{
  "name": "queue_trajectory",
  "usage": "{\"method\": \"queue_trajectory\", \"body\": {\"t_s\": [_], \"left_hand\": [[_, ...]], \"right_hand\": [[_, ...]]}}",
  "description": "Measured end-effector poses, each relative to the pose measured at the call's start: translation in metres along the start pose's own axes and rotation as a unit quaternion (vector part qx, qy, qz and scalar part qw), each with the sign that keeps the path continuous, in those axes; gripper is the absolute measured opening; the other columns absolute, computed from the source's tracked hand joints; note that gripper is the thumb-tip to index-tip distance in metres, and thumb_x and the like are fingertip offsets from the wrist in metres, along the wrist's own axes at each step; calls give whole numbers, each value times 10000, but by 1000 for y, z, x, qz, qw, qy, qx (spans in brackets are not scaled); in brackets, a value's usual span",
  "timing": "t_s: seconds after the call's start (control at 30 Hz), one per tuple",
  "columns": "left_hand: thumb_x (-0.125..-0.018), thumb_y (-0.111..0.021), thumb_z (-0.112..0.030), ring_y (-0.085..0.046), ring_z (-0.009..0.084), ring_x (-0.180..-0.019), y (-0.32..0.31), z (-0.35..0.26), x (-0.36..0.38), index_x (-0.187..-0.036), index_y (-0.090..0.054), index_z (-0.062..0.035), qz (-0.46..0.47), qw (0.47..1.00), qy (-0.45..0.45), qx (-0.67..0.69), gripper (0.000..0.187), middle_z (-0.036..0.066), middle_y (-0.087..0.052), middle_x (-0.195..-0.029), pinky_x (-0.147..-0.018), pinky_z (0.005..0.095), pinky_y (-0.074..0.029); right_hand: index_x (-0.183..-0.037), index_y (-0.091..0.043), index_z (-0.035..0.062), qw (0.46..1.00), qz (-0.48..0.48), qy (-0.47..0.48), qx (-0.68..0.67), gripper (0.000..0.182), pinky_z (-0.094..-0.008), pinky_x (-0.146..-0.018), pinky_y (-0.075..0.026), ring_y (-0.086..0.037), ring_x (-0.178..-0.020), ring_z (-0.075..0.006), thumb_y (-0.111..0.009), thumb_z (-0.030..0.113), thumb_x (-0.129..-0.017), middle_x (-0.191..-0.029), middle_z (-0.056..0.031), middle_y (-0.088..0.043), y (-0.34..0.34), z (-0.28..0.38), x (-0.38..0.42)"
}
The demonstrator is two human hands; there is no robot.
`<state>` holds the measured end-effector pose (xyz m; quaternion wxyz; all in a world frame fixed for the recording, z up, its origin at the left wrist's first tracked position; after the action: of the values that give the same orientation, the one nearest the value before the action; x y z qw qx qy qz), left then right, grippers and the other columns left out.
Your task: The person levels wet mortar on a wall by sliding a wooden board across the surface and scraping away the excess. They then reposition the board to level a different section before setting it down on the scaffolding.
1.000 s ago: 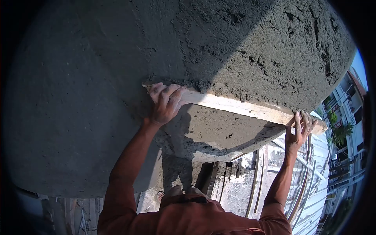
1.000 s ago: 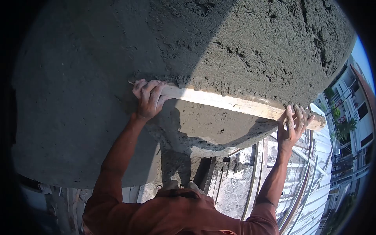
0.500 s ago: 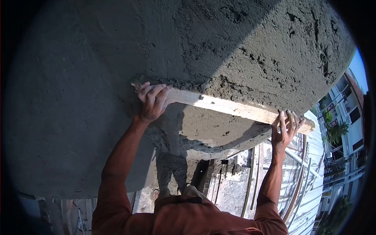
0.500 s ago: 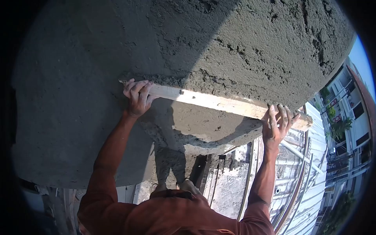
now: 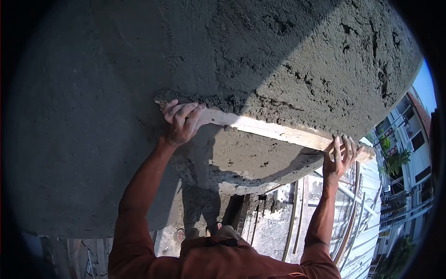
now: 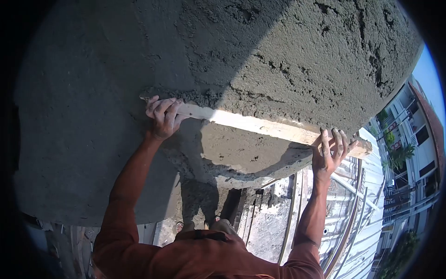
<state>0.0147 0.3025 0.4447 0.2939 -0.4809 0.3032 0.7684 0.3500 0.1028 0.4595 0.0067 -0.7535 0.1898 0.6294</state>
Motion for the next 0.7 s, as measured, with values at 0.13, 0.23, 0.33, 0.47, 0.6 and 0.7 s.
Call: {"method": "queue_trajectory", "body": {"t_s": [0.13,0.23,0.33,0.47,0.6,0.7], "left_hand": [[-800,-711,-234,-444,154,-994,-11,-15,-41,-1150,-602,-136,-5,1000,-15,17,379,1,-492,-1082,-959,410,-290],[-807,-685,-293,-416,188,-1009,-22,-46,-103,-1144,-606,-135,-48,997,-62,22,380,15,-518,-1102,-930,423,-314],[-826,-676,-259,-438,140,-1043,-26,-46,-117,-1200,-598,-166,-51,997,-41,46,393,-26,-501,-1124,-974,403,-299],[-779,-733,-286,-468,147,-1007,-16,-30,-53,-1122,-627,-111,-17,999,-17,39,399,8,-503,-1108,-964,417,-291],[-742,-767,-299,-434,152,-1016,-13,-19,-28,-1117,-627,-130,-22,1000,-4,13,434,-3,-503,-1086,-951,419,-308],[-814,-681,-276,-412,148,-1041,-20,-28,-100,-1175,-613,-143,-24,998,-43,44,391,-22,-501,-1099,-963,396,-308]], "right_hand": [[-1167,-624,233,999,3,-48,9,643,-523,-1136,-212,-505,-1174,-229,-750,-41,-599,-1203,-6,-571,10,-44,-10],[-1222,-598,166,996,-18,-83,-15,688,-507,-1114,-248,-498,-1190,-257,-737,-68,-590,-1228,-53,-566,30,-92,-30],[-1241,-586,146,996,-18,-83,-15,688,-507,-1107,-252,-496,-1192,-255,-741,-51,-601,-1233,-65,-562,35,-105,-37],[-1200,-613,192,999,2,-38,-6,614,-512,-1120,-227,-501,-1187,-240,-729,-32,-641,-1209,-34,-566,20,-61,-24],[-1189,-617,216,999,18,-35,-7,636,-506,-1123,-235,-499,-1190,-238,-733,-41,-619,-1203,-23,-569,9,-39,-9],[-1231,-590,175,993,-17,-114,-3,697,-457,-1097,-298,-487,-1203,-253,-733,-74,-595,-1238,-40,-560,30,-79,-27]]}}
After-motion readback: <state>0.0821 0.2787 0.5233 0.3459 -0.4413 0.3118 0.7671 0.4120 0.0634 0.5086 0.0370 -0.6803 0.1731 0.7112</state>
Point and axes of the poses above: each hand's wrist, its own x-axis away from the middle knuckle, its own y-axis out of the back of the hand, z = x × y, the point moved 10 cm from there along -x, towards the middle knuckle
